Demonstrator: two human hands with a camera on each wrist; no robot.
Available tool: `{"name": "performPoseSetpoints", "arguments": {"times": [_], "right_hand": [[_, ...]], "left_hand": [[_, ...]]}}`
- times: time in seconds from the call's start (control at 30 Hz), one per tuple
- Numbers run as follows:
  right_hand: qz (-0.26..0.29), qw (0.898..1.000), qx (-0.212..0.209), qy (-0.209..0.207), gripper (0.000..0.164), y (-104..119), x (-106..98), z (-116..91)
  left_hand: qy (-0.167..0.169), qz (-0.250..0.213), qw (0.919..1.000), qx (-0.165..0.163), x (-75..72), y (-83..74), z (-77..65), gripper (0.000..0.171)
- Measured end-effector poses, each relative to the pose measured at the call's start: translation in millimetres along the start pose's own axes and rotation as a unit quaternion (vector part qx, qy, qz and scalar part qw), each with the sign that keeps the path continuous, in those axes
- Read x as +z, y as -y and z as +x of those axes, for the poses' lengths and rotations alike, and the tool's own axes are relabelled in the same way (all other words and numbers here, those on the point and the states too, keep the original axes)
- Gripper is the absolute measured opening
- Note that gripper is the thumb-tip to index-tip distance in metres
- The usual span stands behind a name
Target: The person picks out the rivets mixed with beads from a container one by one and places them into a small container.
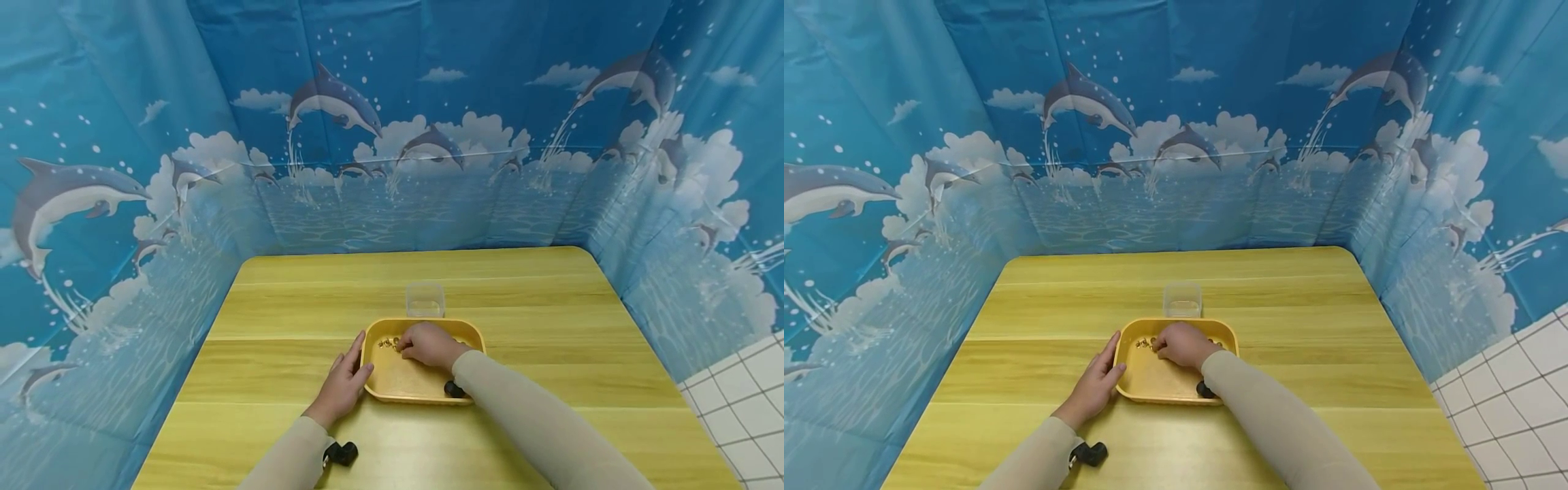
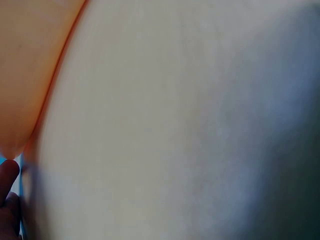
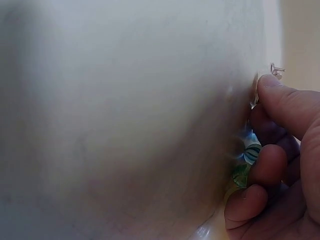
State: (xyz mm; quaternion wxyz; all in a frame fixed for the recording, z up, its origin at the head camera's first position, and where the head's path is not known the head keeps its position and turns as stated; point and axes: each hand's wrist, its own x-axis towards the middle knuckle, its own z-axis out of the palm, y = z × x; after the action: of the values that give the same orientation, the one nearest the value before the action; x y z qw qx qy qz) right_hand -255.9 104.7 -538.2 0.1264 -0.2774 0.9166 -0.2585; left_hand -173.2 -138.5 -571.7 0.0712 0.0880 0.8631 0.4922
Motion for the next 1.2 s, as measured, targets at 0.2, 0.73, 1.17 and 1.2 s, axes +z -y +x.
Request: {"name": "performPoseSetpoints", "arguments": {"times": [0.2,0.73,1.17,1.2], "right_hand": [[-0.001,1.000,-0.004,-0.001,0.011,-1.9,1.1,0.6],[-0.045,0.998,-0.038,-0.002,0.011,-3.1,-2.8,-0.8],[-0.047,0.998,-0.038,0.001,0.010,-1.4,-1.6,0.0],[-0.048,0.998,-0.039,0.002,0.011,-1.8,-1.4,0.3]], "left_hand": [[-0.003,0.000,1.0000,-0.005,1.3,-0.7,0.2,0.069],[0.002,-0.003,1.0000,0.006,2.3,-1.5,2.2,0.070],[0.006,0.004,0.9998,0.018,2.1,0.0,4.1,0.068],[0.005,0.004,0.9998,0.020,2.2,0.2,4.3,0.068]]}}
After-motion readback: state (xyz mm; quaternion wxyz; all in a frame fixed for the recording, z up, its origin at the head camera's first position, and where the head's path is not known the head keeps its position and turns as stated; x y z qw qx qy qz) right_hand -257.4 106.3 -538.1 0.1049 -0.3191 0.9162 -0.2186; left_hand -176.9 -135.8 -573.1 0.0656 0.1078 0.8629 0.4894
